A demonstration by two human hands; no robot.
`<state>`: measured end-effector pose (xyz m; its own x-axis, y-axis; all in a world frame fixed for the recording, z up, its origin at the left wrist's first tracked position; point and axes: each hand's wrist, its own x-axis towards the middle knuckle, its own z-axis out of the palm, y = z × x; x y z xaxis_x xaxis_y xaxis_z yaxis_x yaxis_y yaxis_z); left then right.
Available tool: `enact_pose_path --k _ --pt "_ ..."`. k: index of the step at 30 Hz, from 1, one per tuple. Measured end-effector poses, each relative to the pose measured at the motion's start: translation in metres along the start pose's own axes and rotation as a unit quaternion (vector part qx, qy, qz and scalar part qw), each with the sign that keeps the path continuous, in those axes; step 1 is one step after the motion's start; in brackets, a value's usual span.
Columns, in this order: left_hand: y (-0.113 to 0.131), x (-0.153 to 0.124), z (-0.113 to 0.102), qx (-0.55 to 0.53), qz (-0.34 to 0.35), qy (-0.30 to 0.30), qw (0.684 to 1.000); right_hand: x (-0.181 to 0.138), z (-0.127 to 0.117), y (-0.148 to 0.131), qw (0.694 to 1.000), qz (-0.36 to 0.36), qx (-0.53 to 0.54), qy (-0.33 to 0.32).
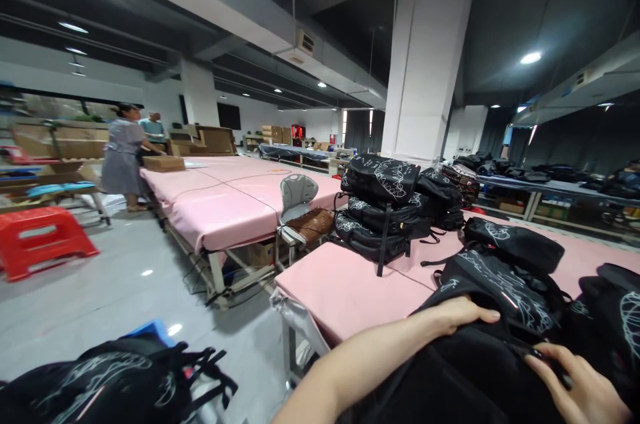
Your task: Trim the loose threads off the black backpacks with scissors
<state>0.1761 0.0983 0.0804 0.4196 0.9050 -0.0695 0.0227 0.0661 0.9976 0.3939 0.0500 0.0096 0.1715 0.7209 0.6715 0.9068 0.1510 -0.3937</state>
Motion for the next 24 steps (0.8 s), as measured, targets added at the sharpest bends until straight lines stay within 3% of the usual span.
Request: enact_pose_path --k 3,6,10,13,17,19,24 --pt "0.002 -0.016 -0.004 0.013 0.02 -0.014 1.0 -0.008 -0.02 -0.023 0.999 -0.016 -0.026 -0.033" --pt "0.004 -0.031 -0.005 0.057 0.068 -0.024 0.996 -0.016 -0.035 -0.041 0.999 -0.018 -0.047 -0.013" --pt "0.004 -0.042 0.0 0.096 0.086 0.002 0.992 -0.023 -0.042 -0.045 0.997 -0.041 -0.058 0.006" --pt "0.004 -0.039 0.007 0.039 0.086 0.007 0.995 -0.025 -0.043 -0.042 0.997 -0.041 -0.063 0.016" --pt "0.006 -0.035 0.013 -0.065 0.036 -0.021 0.997 -0.029 -0.053 -0.06 0.997 -0.06 -0.035 0.012" --pt "0.006 -0.033 0.011 -0.068 0.011 -0.028 0.997 -0.03 -0.057 -0.074 0.998 -0.048 -0.032 -0.015" --pt "0.001 -0.018 0.002 -0.058 -0.052 -0.06 0.995 -0.026 -0.06 -0.09 0.999 0.013 -0.039 -0.01"
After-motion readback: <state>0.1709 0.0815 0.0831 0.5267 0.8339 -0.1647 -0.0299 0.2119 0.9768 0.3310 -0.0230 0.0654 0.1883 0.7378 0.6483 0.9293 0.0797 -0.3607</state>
